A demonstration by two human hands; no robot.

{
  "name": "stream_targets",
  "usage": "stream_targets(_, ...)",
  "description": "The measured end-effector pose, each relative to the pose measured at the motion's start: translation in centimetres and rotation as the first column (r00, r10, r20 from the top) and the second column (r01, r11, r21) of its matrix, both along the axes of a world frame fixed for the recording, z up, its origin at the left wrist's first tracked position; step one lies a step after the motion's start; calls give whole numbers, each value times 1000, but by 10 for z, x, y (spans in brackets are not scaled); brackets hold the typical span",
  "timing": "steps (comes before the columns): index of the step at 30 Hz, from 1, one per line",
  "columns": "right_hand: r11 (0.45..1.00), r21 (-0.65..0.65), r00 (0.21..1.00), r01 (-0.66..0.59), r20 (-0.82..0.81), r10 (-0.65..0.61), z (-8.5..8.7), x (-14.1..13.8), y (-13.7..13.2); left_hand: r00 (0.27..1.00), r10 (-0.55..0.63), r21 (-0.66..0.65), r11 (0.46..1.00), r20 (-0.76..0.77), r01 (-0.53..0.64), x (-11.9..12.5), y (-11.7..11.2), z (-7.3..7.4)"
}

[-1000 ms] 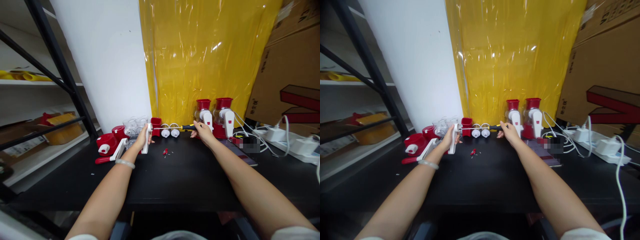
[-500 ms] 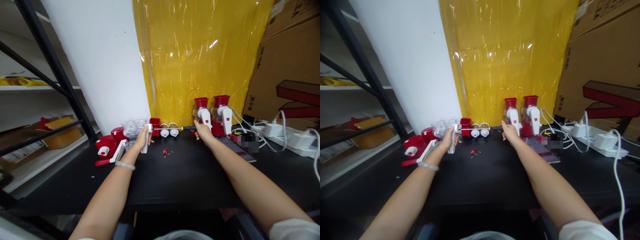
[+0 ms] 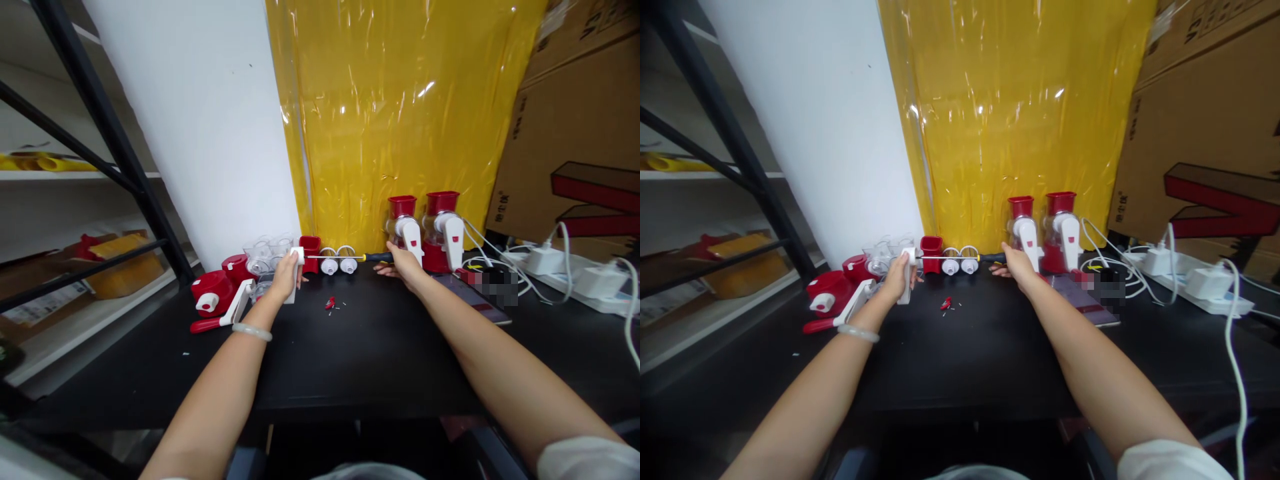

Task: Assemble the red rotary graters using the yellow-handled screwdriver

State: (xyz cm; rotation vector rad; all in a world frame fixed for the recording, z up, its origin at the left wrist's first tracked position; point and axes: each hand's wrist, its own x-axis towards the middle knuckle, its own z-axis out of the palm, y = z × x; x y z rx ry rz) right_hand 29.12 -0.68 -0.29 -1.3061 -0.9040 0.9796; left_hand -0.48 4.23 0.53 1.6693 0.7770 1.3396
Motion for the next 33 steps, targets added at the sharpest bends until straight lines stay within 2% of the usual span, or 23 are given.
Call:
stream_targets(3, 991, 123, 973, -55, -215, 81, 2, -2, -2, 1000, -15, -78, 997, 9, 16, 5, 0, 1)
stream_targets(6, 974, 218, 932, -64, -335, 136, 1, -3, -4, 998, -71, -190, 979, 3, 70, 6, -1, 4)
stream_targets(10, 954, 292, 926, -69, -336, 170, 0, -3, -6, 991, -131, -334, 934, 7, 126, 4, -3, 8)
stream_targets(13, 950, 300, 942, -85, -285, 175, -1, -3, -5, 991, -135, -372, 919, 7, 128, 3, -2, 9)
stream_targets(21, 965, 255, 968, -57, -221, 116, -5, 0, 0, 993, -117, -336, 936, -8, 107, 3, 0, 6)
stream_targets(25, 968, 249, 964, -26, -250, 91, -5, 1, 1, 993, -115, -264, 958, -10, 108, 6, -3, 6)
stream_targets(33, 989, 143, 971, 41, -238, -6, -1, 1, -2, 997, -60, -102, 993, -49, 54, 9, -4, 2)
